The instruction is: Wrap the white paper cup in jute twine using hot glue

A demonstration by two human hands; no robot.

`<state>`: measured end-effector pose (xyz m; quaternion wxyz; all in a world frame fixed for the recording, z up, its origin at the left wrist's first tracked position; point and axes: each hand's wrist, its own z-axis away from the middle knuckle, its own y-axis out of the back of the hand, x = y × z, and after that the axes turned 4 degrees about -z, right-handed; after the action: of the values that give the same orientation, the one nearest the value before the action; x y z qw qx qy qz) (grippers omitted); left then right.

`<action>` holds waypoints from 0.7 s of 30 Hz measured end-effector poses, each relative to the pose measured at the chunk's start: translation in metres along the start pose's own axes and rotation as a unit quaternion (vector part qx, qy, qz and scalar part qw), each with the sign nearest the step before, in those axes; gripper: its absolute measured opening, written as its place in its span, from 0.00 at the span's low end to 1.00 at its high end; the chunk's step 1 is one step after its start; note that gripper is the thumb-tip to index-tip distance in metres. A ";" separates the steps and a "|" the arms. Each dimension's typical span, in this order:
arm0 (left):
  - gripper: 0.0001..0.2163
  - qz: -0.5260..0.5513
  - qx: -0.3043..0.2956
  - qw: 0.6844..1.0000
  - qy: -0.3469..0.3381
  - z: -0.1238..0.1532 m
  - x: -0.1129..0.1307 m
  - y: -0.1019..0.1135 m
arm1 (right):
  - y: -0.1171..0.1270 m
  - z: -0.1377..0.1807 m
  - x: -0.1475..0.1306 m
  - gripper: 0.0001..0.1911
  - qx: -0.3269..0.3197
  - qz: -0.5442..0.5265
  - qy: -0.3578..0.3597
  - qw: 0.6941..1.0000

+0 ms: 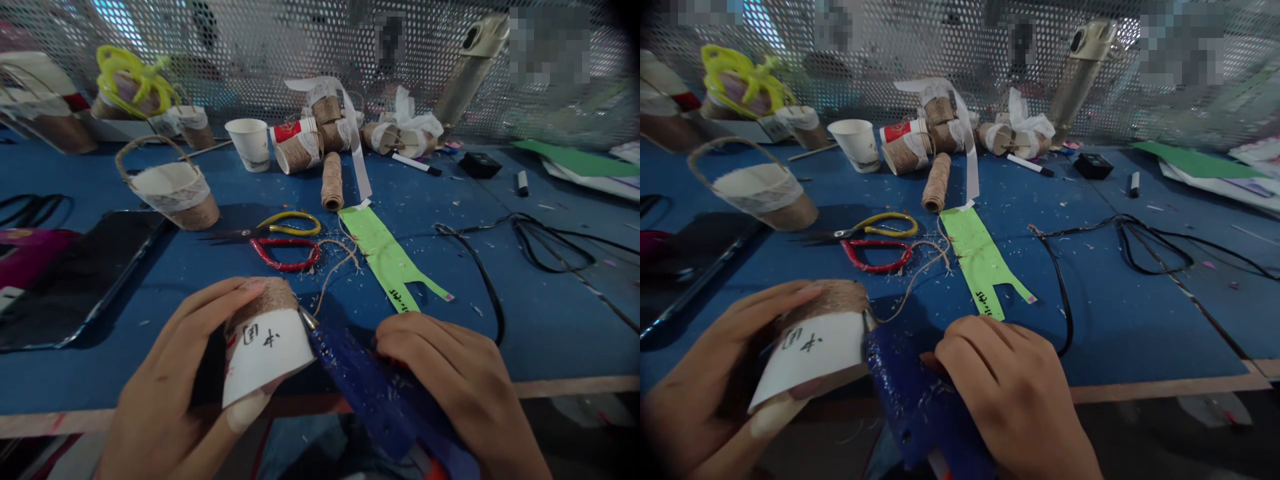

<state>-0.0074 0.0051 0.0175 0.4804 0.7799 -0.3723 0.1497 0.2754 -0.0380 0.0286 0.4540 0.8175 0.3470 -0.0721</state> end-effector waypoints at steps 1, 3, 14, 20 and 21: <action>0.24 0.004 0.004 1.000 0.004 0.000 0.000 0.000 | 0.000 0.000 0.000 0.18 0.000 0.000 -0.001 1.000; 0.24 0.006 0.010 1.000 0.004 0.000 0.001 -0.001 | -0.001 0.000 0.000 0.18 0.005 0.003 0.000 1.000; 0.23 0.010 -0.006 1.000 -0.011 0.000 -0.002 0.001 | 0.000 -0.002 -0.001 0.19 0.013 0.011 0.007 1.000; 0.25 0.003 -0.013 1.000 -0.017 0.002 -0.003 0.003 | -0.002 -0.001 0.000 0.19 0.013 0.006 0.012 1.000; 0.25 0.002 -0.009 1.000 -0.012 0.002 -0.002 0.003 | -0.002 0.000 0.000 0.19 0.016 0.007 0.010 1.000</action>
<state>-0.0110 0.0040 0.0170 0.4827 0.7763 -0.3813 0.1379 0.2743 -0.0369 0.0269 0.4377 0.8277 0.3448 -0.0665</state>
